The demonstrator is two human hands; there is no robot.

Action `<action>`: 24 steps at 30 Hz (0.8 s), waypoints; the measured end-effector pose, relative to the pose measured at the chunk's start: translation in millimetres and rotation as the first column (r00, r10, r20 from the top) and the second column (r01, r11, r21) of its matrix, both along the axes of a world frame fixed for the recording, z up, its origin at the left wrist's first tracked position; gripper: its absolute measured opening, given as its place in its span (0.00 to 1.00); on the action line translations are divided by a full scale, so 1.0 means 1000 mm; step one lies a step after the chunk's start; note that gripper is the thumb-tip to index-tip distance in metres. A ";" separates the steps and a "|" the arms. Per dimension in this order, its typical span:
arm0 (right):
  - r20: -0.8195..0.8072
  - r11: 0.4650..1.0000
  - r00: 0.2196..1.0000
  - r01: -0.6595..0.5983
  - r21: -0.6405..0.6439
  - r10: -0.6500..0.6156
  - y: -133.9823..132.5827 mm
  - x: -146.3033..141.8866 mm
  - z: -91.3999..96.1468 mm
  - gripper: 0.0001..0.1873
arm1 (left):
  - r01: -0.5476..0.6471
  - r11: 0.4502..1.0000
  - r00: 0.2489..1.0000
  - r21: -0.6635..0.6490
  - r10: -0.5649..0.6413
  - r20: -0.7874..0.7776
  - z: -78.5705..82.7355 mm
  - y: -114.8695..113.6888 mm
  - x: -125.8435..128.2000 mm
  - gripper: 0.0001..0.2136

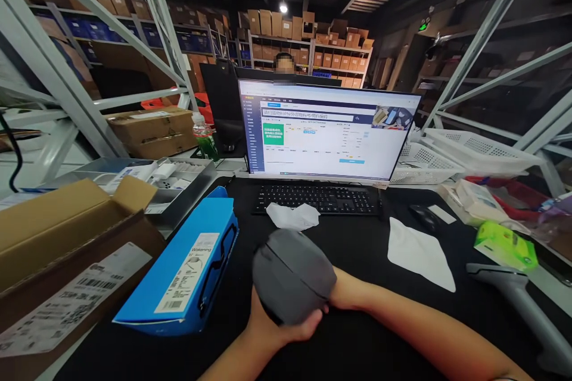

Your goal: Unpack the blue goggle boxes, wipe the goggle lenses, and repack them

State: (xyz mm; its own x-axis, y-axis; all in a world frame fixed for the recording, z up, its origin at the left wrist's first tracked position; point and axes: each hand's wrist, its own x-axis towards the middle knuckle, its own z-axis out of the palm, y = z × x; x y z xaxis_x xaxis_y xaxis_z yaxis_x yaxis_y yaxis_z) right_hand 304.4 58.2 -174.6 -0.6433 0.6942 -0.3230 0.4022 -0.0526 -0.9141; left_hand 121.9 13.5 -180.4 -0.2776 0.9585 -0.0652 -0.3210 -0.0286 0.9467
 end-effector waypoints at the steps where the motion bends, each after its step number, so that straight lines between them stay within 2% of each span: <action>1: 0.005 0.998 0.998 -0.062 -0.027 0.062 -0.003 0.002 0.003 0.10 | -0.016 0.999 0.999 -0.033 0.017 0.050 0.003 0.002 0.000 0.39; 4: 0.059 0.974 0.977 -0.198 -0.109 0.205 -0.013 0.010 0.026 0.11 | -0.041 0.986 0.979 -0.163 0.072 0.189 0.013 0.016 -0.003 0.37; 6: 0.105 0.973 0.971 -0.206 -0.102 0.216 -0.020 0.015 0.046 0.12 | -0.022 0.968 0.966 -0.249 0.085 0.246 0.019 0.027 -0.006 0.32; 10: -0.004 0.987 0.990 -0.141 -0.070 0.142 -0.027 0.024 0.075 0.19 | -0.026 0.948 0.959 -0.318 0.114 0.260 0.021 0.040 -0.006 0.29; 14: -0.162 0.994 0.987 -0.029 -0.108 0.011 -0.022 0.029 0.086 0.26 | 0.001 0.961 0.976 -0.275 0.059 0.210 0.016 0.035 0.008 0.29; 18: -0.237 0.985 0.967 0.052 -0.164 -0.090 -0.001 0.024 0.097 0.23 | 0.056 0.982 0.996 -0.180 -0.043 0.078 0.015 0.028 0.020 0.33; 22: -0.232 0.981 0.954 0.179 -0.070 -0.191 0.032 0.009 0.119 0.16 | 0.016 0.998 0.984 -0.064 -0.027 -0.173 0.020 0.025 0.023 0.39; 24: -0.239 0.970 0.942 0.242 -0.010 -0.237 0.048 0.000 0.131 0.17 | 0.013 1.000 0.933 0.027 -0.002 -0.359 0.023 0.024 0.025 0.43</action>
State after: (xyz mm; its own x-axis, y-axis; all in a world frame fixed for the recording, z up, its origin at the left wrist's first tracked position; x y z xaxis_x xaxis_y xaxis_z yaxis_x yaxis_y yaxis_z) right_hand 304.4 106.1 -43.8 -0.5135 0.8417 -0.1667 0.1522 -0.1019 -0.9831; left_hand 146.8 37.0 -157.8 -0.2705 0.9605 0.0648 0.0402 -0.0560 0.9976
